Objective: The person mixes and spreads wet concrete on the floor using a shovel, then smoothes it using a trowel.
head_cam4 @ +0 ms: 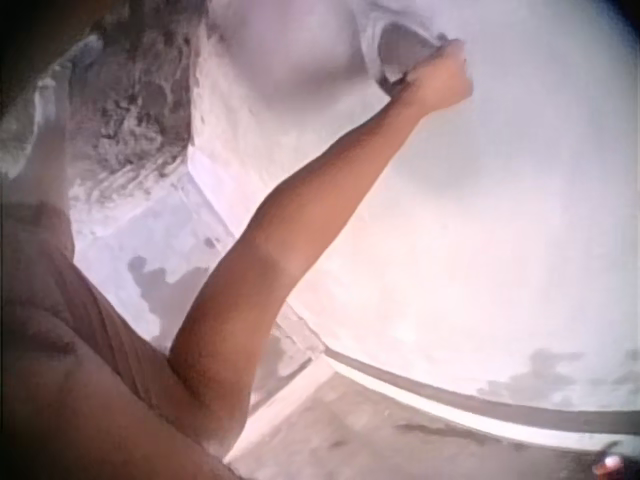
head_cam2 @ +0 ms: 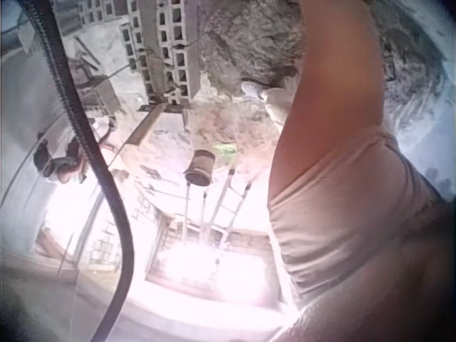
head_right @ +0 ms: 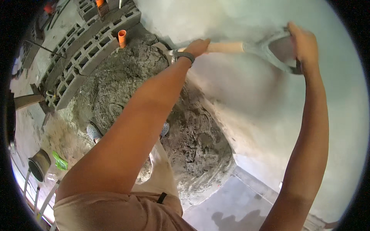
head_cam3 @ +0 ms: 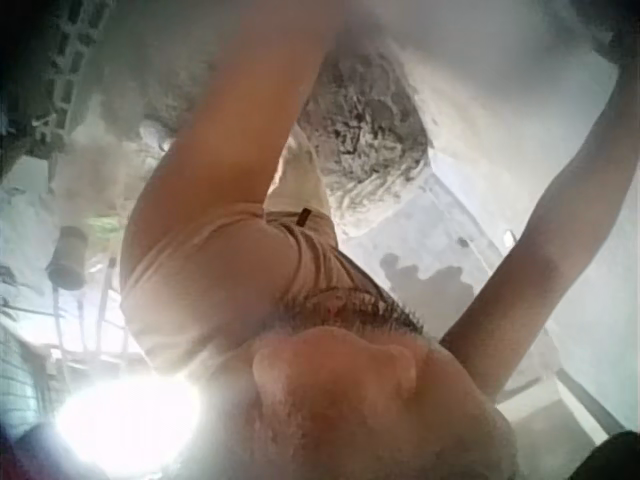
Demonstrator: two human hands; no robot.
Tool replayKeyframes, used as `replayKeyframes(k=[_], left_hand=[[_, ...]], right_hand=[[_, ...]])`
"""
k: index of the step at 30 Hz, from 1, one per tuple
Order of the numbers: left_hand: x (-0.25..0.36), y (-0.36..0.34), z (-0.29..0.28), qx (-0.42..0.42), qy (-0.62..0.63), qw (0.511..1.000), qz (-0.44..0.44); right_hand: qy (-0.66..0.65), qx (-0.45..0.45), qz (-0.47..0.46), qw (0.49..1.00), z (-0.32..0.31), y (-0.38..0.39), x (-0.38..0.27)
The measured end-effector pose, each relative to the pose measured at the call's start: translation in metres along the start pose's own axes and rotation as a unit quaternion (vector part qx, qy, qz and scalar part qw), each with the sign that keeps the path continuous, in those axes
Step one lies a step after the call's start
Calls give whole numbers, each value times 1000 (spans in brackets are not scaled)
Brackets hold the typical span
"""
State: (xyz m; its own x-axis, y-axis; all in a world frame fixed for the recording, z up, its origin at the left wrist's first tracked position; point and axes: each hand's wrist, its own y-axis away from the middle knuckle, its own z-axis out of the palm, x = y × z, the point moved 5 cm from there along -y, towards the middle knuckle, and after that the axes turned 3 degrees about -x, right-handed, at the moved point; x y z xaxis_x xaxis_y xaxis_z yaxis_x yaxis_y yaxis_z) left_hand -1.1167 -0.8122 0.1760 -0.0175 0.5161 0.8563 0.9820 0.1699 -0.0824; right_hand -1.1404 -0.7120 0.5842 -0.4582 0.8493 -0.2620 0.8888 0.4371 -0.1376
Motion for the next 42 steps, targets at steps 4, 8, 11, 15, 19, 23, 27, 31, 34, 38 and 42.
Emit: replayKeyframes(k=[4,8,11,15,19,23,27,31,34,38,42], left_hand=[[15,21,-22,-26,32,999,-12],[34,65,-44,33,7,999,-6],[43,98,-48,4,13,999,-30],[36,154,-47,-37,-24,998,-52],[38,227,-25,-95,-9,990,-99],[50,322,-25,80,-86,991,-64],[49,384,-45,123,16,989,-75],[118,346,-83,213,25,975,50],[195,274,-118,247,28,960,129],[135,185,-154,138,199,970,-23],[77,124,-162,165,192,967,12]], right_hand=[[-20,-27,-11,999,-26,15,-31],[-18,-38,-39,998,-37,43,-66],[-32,-47,12,998,-44,59,-73],[-43,-51,3,998,-42,100,-93],[-29,-82,31,996,-34,145,-86],[-1,-90,-92,992,-46,224,-128],[3,-119,-104,988,-70,303,-186],[-67,-23,-104,992,-132,302,-183],[-63,61,-2,996,-195,282,-170],[-75,80,-33,993,-152,254,-159],[-85,69,-86,990,-76,248,-163]])
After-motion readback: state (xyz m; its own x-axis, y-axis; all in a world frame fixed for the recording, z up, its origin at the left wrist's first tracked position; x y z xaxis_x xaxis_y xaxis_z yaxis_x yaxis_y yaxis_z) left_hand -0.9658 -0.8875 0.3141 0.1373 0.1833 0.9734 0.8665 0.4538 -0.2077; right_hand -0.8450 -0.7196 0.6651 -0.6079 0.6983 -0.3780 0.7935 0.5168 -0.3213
